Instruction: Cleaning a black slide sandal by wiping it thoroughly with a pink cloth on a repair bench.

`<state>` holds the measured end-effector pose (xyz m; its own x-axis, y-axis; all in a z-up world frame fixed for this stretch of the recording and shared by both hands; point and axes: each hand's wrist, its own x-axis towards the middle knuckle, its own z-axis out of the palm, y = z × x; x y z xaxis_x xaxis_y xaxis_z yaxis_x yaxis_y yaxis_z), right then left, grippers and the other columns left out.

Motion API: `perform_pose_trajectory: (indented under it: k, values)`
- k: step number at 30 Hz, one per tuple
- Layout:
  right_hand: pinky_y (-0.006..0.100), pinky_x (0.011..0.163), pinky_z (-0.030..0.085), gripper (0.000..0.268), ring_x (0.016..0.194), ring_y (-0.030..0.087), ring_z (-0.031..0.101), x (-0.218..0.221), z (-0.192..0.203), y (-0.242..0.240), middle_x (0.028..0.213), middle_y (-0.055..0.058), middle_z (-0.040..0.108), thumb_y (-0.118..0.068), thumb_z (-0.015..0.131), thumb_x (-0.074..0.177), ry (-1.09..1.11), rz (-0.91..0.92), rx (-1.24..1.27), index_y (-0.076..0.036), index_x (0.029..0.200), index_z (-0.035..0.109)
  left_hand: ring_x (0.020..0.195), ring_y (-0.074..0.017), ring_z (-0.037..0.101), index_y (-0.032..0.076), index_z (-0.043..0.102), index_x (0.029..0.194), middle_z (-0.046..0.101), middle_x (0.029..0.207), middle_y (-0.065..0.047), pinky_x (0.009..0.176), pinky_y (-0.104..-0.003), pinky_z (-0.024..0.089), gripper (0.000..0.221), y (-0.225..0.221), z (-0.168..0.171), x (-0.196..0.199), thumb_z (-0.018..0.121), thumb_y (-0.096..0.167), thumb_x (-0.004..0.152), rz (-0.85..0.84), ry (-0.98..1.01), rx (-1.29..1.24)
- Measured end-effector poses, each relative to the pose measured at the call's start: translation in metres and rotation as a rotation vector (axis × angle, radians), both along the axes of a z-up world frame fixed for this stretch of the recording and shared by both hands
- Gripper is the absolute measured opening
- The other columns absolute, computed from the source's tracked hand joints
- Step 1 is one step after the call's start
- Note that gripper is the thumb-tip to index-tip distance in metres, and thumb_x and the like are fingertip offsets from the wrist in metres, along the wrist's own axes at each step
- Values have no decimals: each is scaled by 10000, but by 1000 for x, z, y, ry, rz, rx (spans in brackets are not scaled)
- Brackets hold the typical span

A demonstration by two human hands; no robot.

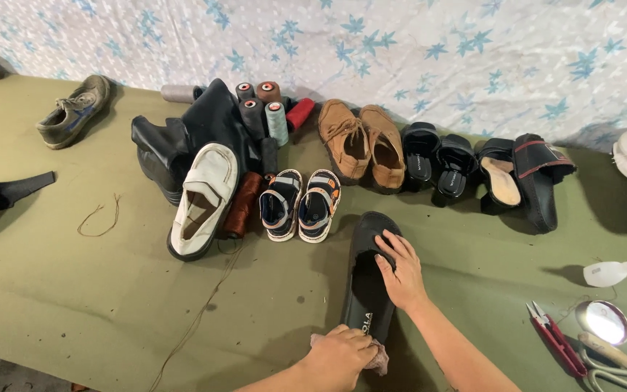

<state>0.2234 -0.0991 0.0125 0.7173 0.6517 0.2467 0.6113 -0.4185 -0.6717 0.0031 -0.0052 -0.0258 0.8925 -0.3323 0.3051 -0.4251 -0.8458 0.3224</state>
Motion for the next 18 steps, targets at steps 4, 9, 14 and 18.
perform_pose_trajectory:
  k: [4, 9, 14, 18]
  values:
    - [507, 1217, 237, 632, 1518, 277, 307, 1, -8, 0, 1605, 10, 456, -550, 350, 1017, -23, -7, 9, -167, 1461, 583, 880, -335, 484, 136, 709, 893, 559, 913, -92, 705, -430, 453, 195, 12, -10, 26, 615, 50, 745, 36, 121, 94]
    - [503, 1208, 257, 621, 1498, 268, 336, 6, -16, 2, 1589, -24, 479, -566, 360, 1001, -65, -42, -8, -206, 1442, 609, 815, -313, 503, 304, 779, 996, 489, 864, -84, 683, -442, 489, 389, 22, 31, 72, 574, 6, 854, 214, 101, 57]
    - [500, 1210, 251, 606, 1502, 280, 330, 4, -12, 0, 1595, 18, 469, -536, 371, 1017, -58, -13, 7, -175, 1447, 601, 780, -254, 473, 126, 678, 783, 520, 853, -36, 339, -395, 291, 219, 20, 13, 96, 696, -63, 674, 415, -7, 240]
    - [505, 1215, 249, 606, 1495, 278, 335, 3, -7, 2, 1590, 13, 474, -535, 361, 1018, -54, -11, -5, -177, 1446, 600, 833, -305, 573, 115, 728, 854, 628, 900, -118, 674, -391, 509, 147, -3, 6, 73, 622, 23, 811, 295, 108, 332]
